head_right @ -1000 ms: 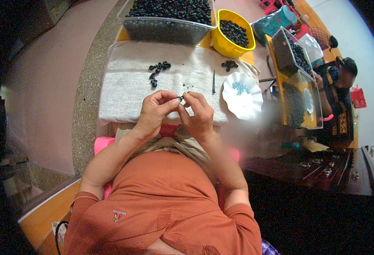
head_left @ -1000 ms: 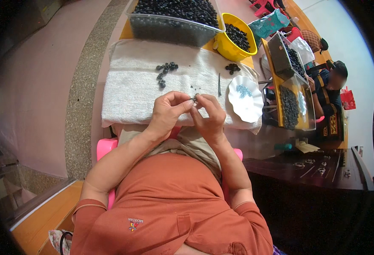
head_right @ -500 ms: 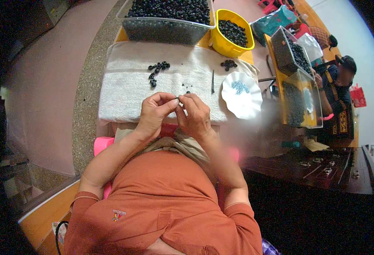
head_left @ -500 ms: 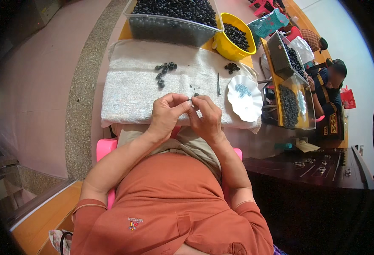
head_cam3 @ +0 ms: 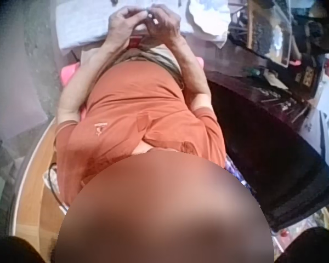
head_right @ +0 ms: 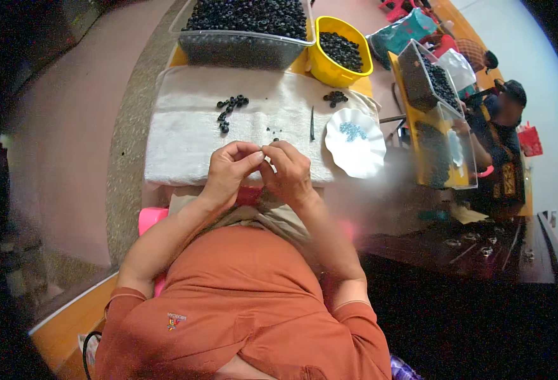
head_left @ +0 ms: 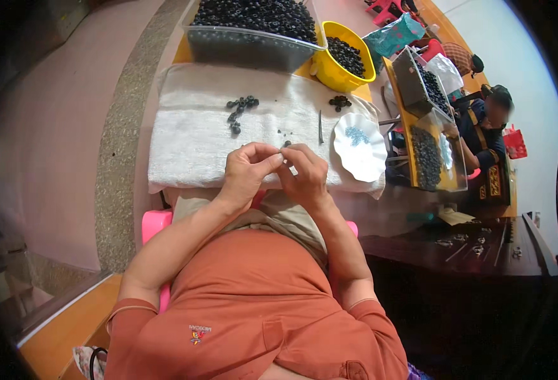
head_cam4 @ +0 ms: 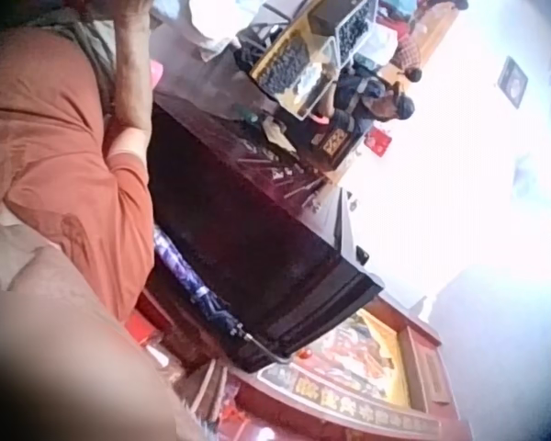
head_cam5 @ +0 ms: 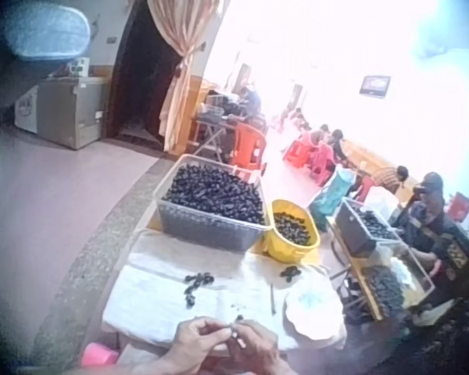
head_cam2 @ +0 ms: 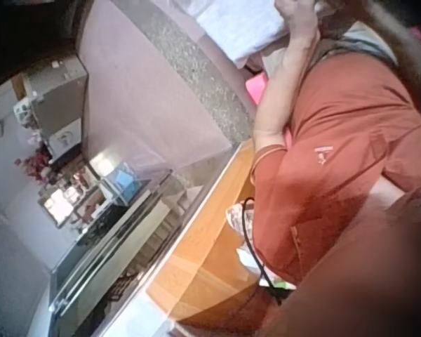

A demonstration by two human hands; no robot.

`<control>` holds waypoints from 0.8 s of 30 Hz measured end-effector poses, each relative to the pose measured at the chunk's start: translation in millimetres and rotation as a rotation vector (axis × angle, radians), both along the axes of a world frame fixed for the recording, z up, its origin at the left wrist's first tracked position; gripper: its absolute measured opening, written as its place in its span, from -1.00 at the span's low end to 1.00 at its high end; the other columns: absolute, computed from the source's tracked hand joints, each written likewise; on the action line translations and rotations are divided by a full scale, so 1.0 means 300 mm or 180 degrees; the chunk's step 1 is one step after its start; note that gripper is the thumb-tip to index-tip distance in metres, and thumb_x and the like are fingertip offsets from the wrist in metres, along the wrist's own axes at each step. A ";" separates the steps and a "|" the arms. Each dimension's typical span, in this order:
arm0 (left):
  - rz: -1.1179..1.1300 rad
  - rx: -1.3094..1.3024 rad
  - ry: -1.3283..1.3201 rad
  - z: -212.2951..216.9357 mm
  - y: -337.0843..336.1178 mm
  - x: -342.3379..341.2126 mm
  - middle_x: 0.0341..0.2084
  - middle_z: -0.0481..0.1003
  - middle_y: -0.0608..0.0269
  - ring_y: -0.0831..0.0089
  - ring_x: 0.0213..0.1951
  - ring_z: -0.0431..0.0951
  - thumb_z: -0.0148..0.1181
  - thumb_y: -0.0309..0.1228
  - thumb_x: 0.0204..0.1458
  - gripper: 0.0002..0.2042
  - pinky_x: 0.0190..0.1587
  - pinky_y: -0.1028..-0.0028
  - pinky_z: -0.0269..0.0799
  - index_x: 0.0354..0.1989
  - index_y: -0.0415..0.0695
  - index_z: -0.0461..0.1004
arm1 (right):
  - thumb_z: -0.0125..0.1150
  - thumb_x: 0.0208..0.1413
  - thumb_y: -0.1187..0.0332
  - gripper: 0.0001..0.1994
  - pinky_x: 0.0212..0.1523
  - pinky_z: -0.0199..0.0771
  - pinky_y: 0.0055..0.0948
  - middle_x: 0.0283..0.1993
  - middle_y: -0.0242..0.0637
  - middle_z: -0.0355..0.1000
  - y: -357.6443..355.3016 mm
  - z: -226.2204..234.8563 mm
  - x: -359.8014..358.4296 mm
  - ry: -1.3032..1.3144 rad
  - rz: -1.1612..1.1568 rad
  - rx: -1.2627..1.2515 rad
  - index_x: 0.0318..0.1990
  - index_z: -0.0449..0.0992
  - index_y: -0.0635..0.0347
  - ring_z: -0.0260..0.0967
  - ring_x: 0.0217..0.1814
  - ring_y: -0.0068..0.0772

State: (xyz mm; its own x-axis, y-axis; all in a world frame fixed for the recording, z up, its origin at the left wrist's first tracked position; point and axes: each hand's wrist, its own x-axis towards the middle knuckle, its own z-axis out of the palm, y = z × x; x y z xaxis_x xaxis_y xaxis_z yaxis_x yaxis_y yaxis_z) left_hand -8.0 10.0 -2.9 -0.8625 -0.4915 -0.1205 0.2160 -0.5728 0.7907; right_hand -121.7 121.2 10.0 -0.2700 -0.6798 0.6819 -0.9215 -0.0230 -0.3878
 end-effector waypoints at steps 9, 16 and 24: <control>-0.0137 -0.0339 -0.0004 0.002 0.003 0.005 -0.34 0.58 0.25 0.57 -0.29 0.57 0.24 -0.52 0.11 -0.87 -0.17 0.54 0.56 -0.19 -0.27 0.51 | 0.36 -0.17 0.59 -0.72 -0.42 0.52 -0.35 -0.33 -0.15 0.48 0.017 0.045 -0.010 -0.0207 0.0210 0.0120 -0.23 0.50 0.26 0.50 -0.41 -0.20; 0.0140 -0.1097 -0.0019 0.063 0.017 0.023 -0.24 0.57 0.21 0.57 -0.20 0.54 0.21 -0.56 0.12 -0.86 -0.10 0.54 0.47 -0.16 -0.28 0.48 | 0.38 -0.10 0.63 -0.72 -0.40 0.45 -0.45 -0.32 -0.14 0.49 0.025 0.083 -0.041 -0.0556 -0.0088 -0.0313 -0.18 0.50 0.31 0.48 -0.39 -0.35; 0.0528 -0.1638 0.1445 0.408 0.057 0.228 -0.05 0.44 0.09 0.52 -0.22 0.50 0.24 -0.65 0.06 -0.79 -0.19 0.49 0.50 -0.14 -0.27 0.43 | 0.33 0.07 0.45 -0.80 -0.36 0.44 -0.43 -0.30 -0.19 0.50 -0.004 0.351 -0.395 0.0094 -0.1264 -0.0813 -0.16 0.54 0.31 0.48 -0.39 -0.42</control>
State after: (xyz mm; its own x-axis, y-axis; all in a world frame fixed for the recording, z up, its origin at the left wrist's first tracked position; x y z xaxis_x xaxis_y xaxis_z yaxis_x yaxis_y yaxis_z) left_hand 60.5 27.3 119.4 -0.6813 -0.5187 0.5165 0.6408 -0.0815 0.7634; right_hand -240.3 119.9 115.4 -0.4532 -0.3374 0.8251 -0.8888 0.2422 -0.3891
